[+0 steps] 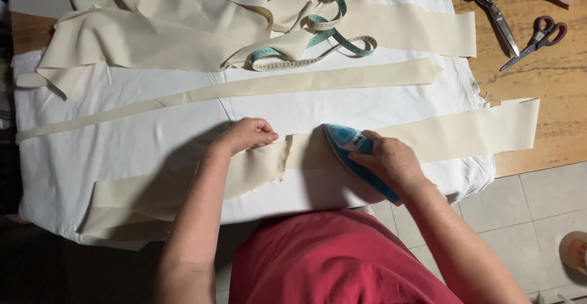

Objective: The person is ironing and pressing several strips of light-colored fabric on a workspace.

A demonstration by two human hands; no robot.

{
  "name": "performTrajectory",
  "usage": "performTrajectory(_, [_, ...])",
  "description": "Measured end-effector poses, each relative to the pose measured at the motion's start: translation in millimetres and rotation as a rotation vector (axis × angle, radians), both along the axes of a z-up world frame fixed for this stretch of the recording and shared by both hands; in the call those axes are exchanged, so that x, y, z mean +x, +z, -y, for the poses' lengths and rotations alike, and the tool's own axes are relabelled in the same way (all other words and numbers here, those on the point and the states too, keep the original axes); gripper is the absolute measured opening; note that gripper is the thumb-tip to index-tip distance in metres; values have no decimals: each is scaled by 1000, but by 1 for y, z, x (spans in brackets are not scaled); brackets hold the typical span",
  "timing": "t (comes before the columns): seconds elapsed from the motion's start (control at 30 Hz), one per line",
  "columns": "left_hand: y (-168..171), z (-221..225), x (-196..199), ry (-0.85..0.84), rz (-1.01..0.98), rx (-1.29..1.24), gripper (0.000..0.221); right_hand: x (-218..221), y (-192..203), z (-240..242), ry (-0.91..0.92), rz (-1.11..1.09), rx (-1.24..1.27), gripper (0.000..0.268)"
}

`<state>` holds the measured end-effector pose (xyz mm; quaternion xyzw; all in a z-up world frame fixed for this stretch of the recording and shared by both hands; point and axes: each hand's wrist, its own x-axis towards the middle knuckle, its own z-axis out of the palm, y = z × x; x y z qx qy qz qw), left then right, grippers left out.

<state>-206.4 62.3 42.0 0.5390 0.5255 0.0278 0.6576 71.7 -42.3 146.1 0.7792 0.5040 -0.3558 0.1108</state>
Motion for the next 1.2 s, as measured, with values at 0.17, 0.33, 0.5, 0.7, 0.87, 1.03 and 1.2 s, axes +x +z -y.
performTrajectory(0.17, [-15, -12, -12, -361, -227, 54, 46, -31, -9, -5, -15, -21, -37, 64])
performTrajectory(0.33, [-1, -21, -23, -258, -290, 66, 25, -55, -21, 3, 9, -30, 73, 61])
performTrajectory(0.5, [-19, -37, -26, -300, -222, 106, 24, -67, -22, 19, -43, -17, 116, 60])
performTrajectory(0.7, [-7, -45, -24, -396, -209, 129, 26, -78, -8, 37, -101, -22, 87, 59])
performTrajectory(0.87, [-14, -37, -32, -418, -288, 202, 25, -70, 1, 53, -133, -42, 22, 60])
performTrajectory(1.03, [-23, -28, -35, -398, -401, 252, 25, -32, 41, 65, -211, 16, -126, 64])
performTrajectory(1.2, [5, -16, -23, -330, -430, 298, 20, 30, 49, 81, -491, 60, -41, 57])
